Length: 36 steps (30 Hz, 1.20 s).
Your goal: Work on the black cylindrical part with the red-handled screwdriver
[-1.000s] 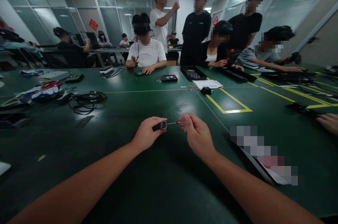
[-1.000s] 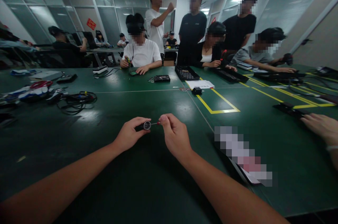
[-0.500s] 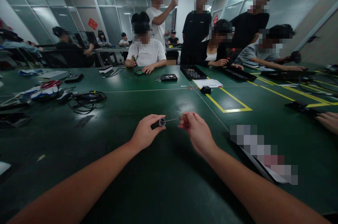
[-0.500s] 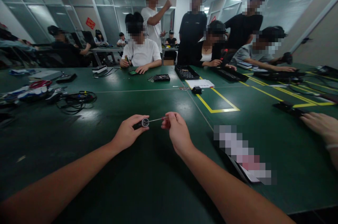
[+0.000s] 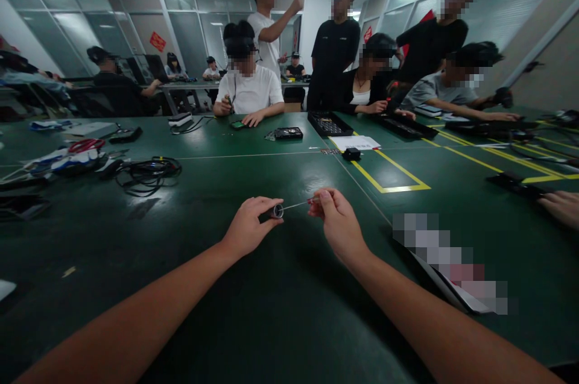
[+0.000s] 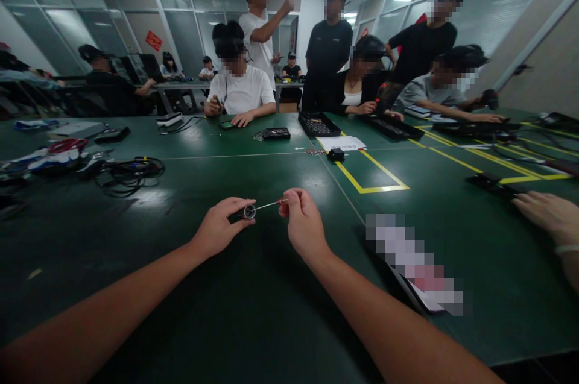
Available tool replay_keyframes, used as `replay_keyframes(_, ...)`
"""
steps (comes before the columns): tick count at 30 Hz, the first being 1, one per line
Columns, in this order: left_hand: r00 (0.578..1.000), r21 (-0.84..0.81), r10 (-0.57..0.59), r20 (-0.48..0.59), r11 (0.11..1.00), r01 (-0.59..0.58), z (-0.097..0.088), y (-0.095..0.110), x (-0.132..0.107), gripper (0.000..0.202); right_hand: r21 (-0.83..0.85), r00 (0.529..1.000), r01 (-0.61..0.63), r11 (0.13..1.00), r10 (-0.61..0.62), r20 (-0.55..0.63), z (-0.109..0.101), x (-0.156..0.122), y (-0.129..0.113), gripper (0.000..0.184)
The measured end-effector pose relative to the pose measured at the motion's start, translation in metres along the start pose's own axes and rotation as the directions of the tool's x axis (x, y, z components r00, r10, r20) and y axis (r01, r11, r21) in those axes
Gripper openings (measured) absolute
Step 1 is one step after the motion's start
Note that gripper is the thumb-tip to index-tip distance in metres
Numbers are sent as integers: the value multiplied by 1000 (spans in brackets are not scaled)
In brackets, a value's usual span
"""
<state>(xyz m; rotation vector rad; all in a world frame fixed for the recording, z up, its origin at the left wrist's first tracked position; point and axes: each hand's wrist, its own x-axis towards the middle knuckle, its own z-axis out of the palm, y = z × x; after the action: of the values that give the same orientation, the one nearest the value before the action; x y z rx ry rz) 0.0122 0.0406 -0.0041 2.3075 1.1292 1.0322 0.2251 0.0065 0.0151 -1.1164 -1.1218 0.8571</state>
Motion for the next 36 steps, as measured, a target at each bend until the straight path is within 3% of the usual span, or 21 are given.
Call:
replay_keyframes(7, 1000, 23, 16, -16, 1000, -15, 1, 1, 1, 43, -20, 998, 52, 998, -51, 38, 0, -4, -5, 34)
replay_keyframes(12, 1000, 18, 22, -9, 1000, -22, 2, -1, 0, 43, -110, 996, 59, 992, -51, 72, -2, -8, -15, 44)
replay_keyframes(19, 1000, 12, -11, -13, 1000, 11, 0, -1, 0, 42, -135, 986, 160, 978, -151, 78, -2, -11, -15, 28)
replay_keyframes(25, 1000, 26, 11, 21, 1000, -11, 0, 0, -1, 42, -270, 984, 170, 948, -148, 102, -2, -11, -19, 37)
replay_keyframes(30, 1000, 18, -14, 2, 1000, 14, 0, -1, -1, 43, -192, 981, 171, 966, -148, 125, -2, -11, -17, 26)
replay_keyframes(36, 1000, 13, 0, 5, 1000, 0, 1, 0, 0, 42, -254, 981, 173, 952, -142, 133, -1, -14, -17, 36)
